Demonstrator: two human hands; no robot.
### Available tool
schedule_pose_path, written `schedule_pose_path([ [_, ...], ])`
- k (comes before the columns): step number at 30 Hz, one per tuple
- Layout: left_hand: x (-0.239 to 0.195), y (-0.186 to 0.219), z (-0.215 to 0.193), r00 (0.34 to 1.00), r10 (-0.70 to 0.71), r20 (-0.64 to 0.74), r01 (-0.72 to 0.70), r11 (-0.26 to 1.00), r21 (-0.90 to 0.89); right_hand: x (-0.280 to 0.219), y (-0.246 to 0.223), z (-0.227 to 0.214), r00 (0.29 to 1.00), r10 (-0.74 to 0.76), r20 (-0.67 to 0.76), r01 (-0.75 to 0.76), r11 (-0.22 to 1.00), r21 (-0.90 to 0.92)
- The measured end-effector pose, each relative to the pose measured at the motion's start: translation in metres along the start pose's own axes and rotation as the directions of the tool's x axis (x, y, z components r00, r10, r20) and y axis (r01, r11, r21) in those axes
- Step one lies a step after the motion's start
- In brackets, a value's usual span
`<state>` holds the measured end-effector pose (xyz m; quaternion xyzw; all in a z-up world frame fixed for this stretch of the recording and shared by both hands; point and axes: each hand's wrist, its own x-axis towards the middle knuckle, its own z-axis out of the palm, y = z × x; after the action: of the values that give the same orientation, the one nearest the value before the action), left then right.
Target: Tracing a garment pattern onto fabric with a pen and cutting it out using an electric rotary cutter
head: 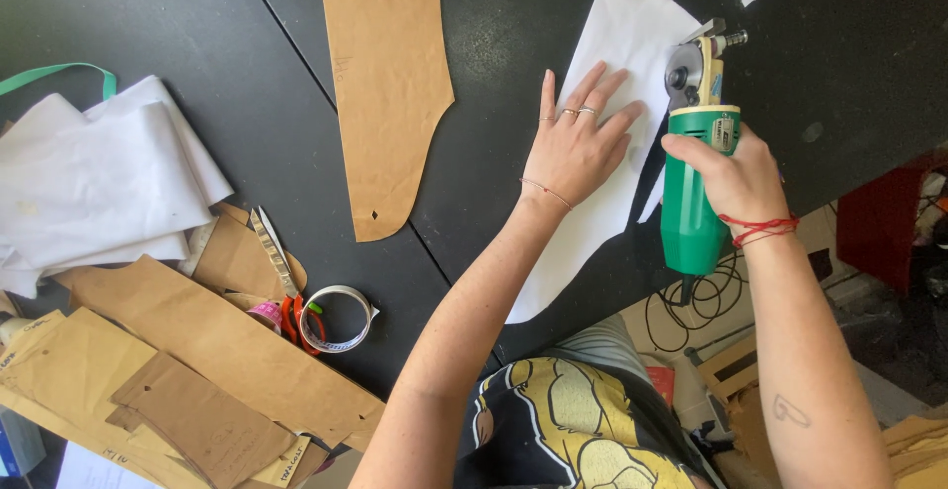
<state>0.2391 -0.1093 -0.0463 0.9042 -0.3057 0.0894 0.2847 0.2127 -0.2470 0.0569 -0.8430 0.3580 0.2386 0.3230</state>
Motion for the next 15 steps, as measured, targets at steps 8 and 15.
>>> schedule_pose_path([
  [8, 0.0, 0.0, -0.002, 0.999, -0.001, -0.039, 0.0, 1.0, -0.009, 0.0, -0.007, 0.01, 0.995, -0.005, -0.1, 0.021, 0.985, 0.169],
  [15, -0.002, 0.003, 0.017, 0.994, -0.106, 0.016, 0.106, 0.994, -0.015, 0.006, -0.009, 0.019, 0.988, -0.021, -0.156, 0.039, 0.992, 0.119],
])
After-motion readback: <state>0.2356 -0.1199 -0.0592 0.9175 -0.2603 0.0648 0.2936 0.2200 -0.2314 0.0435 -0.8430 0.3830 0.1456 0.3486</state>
